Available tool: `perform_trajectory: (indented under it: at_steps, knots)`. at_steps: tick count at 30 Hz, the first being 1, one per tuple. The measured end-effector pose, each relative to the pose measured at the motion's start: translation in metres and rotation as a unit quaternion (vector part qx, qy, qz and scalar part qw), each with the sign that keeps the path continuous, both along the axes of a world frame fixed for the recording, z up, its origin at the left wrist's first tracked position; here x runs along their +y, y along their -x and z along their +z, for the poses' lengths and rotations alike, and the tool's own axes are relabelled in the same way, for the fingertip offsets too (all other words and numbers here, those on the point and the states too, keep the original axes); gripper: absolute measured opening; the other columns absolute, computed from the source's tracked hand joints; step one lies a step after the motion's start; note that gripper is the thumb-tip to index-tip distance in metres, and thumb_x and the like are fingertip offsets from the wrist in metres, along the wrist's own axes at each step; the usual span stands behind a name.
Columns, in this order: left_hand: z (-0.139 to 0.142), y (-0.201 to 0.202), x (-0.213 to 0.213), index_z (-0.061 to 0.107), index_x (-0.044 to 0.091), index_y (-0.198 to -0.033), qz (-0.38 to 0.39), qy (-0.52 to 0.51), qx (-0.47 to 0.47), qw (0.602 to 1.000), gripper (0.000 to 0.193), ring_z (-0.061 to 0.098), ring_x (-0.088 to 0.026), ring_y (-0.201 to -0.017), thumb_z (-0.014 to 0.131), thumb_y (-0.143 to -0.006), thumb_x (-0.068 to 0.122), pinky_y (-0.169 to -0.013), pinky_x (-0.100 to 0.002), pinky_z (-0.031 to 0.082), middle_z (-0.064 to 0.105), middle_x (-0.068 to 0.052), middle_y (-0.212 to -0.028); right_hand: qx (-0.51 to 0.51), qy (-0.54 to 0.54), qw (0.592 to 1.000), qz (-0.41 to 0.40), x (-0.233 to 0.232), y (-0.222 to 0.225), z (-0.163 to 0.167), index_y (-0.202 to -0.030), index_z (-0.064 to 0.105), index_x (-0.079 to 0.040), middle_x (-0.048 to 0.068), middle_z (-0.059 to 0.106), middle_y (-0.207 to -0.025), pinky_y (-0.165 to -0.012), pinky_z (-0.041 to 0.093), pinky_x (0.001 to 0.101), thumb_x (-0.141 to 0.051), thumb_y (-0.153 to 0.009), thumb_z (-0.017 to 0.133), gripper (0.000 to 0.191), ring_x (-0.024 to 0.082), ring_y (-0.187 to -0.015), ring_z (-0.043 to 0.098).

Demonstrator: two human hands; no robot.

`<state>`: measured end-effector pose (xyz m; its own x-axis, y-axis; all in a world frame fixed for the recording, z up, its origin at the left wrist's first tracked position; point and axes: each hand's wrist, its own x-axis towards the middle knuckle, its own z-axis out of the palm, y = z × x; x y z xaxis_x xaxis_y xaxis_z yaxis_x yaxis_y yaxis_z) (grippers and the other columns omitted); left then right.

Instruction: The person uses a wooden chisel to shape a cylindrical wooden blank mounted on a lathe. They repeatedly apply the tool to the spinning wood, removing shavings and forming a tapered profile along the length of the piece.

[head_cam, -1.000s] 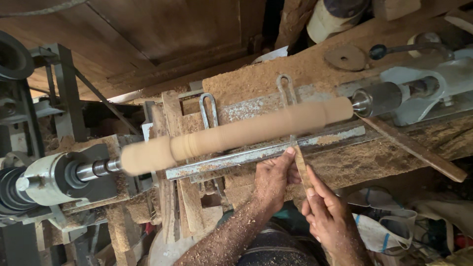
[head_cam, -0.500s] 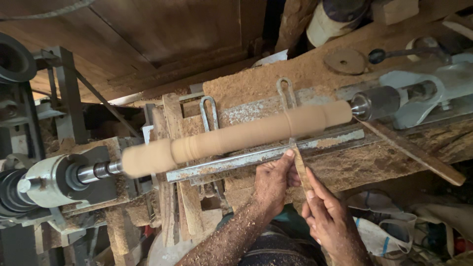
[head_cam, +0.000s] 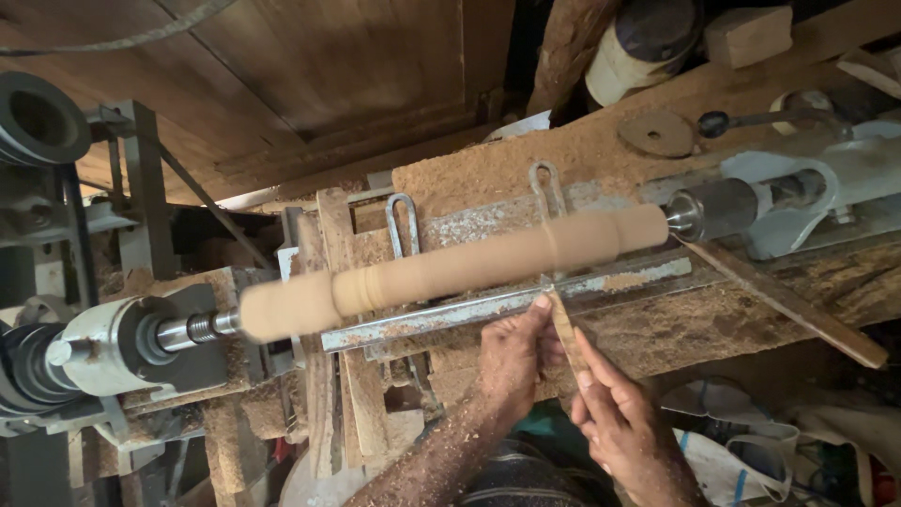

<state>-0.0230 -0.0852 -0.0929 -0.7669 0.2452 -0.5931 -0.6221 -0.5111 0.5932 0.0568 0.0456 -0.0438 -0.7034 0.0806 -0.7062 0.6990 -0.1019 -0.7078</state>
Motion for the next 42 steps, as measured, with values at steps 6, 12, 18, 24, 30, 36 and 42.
perform_trajectory:
  at_steps: [6, 12, 18, 24, 30, 36, 42]
  knots:
    - [-0.009, -0.005, -0.009, 0.074, 0.003, -0.082, -0.018, 0.013, 0.007, 1.0, 0.036, 0.062, -0.012, -0.056, 0.066, -0.1, 0.032, -0.054, -0.027, 0.05, 0.071, -0.006, -0.069, 0.035, -0.003, 0.999, -0.006, -0.007, -0.013, -0.007, -0.156, 0.045, -0.027, 0.005, 0.051, -0.07, -0.041, 0.033, 0.0236, -0.025, -0.099, 0.051, 0.057, 0.01, -0.05, 0.039]
    - [-0.009, -0.003, 0.0, 0.074, 0.002, -0.078, -0.056, 0.048, 0.034, 0.997, 0.035, 0.06, -0.013, -0.054, 0.068, -0.099, 0.03, -0.053, -0.028, 0.05, 0.07, -0.007, -0.066, 0.027, -0.024, 0.996, -0.083, -0.028, -0.021, -0.006, -0.161, 0.04, -0.031, 0.005, 0.05, -0.071, -0.04, 0.035, 0.0257, -0.028, -0.099, 0.048, 0.063, 0.011, -0.049, 0.038]
    - [-0.001, 0.001, 0.001, 0.075, 0.002, -0.081, -0.061, 0.047, 0.031, 0.997, 0.034, 0.059, -0.013, -0.055, 0.068, -0.099, 0.029, -0.053, -0.028, 0.048, 0.07, -0.007, -0.067, -0.001, -0.004, 0.994, -0.112, -0.033, -0.014, 0.0, -0.159, 0.039, -0.03, 0.005, 0.048, -0.073, -0.039, 0.032, 0.0253, -0.032, -0.102, 0.048, 0.058, 0.01, -0.049, 0.036]
    - [0.004, 0.0, 0.003, 0.076, 0.003, -0.082, -0.057, 0.07, 0.036, 0.995, 0.034, 0.062, -0.013, -0.056, 0.067, -0.098, 0.031, -0.054, -0.028, 0.051, 0.072, -0.007, -0.068, -0.001, -0.004, 0.994, -0.106, -0.029, -0.013, 0.002, -0.159, 0.04, -0.03, 0.006, 0.049, -0.073, -0.039, 0.032, 0.024, -0.029, -0.102, 0.049, 0.058, 0.01, -0.049, 0.036]
    - [-0.003, -0.001, 0.006, 0.076, 0.003, -0.081, -0.05, 0.072, 0.027, 0.996, 0.036, 0.064, -0.014, -0.056, 0.068, -0.098, 0.033, -0.055, -0.029, 0.054, 0.072, -0.008, -0.068, 0.016, -0.009, 0.997, -0.071, -0.018, -0.012, 0.004, -0.162, 0.04, -0.031, 0.005, 0.051, -0.071, -0.038, 0.033, 0.0239, -0.026, -0.101, 0.049, 0.062, 0.009, -0.048, 0.038]
    - [-0.007, -0.003, 0.007, 0.075, 0.003, -0.08, -0.033, 0.041, 0.038, 0.998, 0.037, 0.063, -0.013, -0.056, 0.068, -0.1, 0.033, -0.055, -0.028, 0.053, 0.072, -0.007, -0.068, -0.003, -0.019, 0.998, -0.059, -0.011, -0.008, 0.005, -0.16, 0.041, -0.032, 0.006, 0.051, -0.069, -0.034, 0.03, 0.0256, -0.025, -0.1, 0.052, 0.06, 0.009, -0.044, 0.036]
    - [-0.005, -0.003, 0.007, 0.075, 0.003, -0.079, -0.037, 0.049, 0.015, 0.998, 0.037, 0.063, -0.013, -0.055, 0.067, -0.1, 0.032, -0.054, -0.029, 0.053, 0.072, -0.007, -0.067, -0.022, -0.025, 0.998, -0.058, -0.011, -0.007, 0.005, -0.158, 0.041, -0.031, 0.006, 0.05, -0.07, -0.034, 0.028, 0.0243, -0.027, -0.101, 0.052, 0.058, 0.008, -0.045, 0.034]
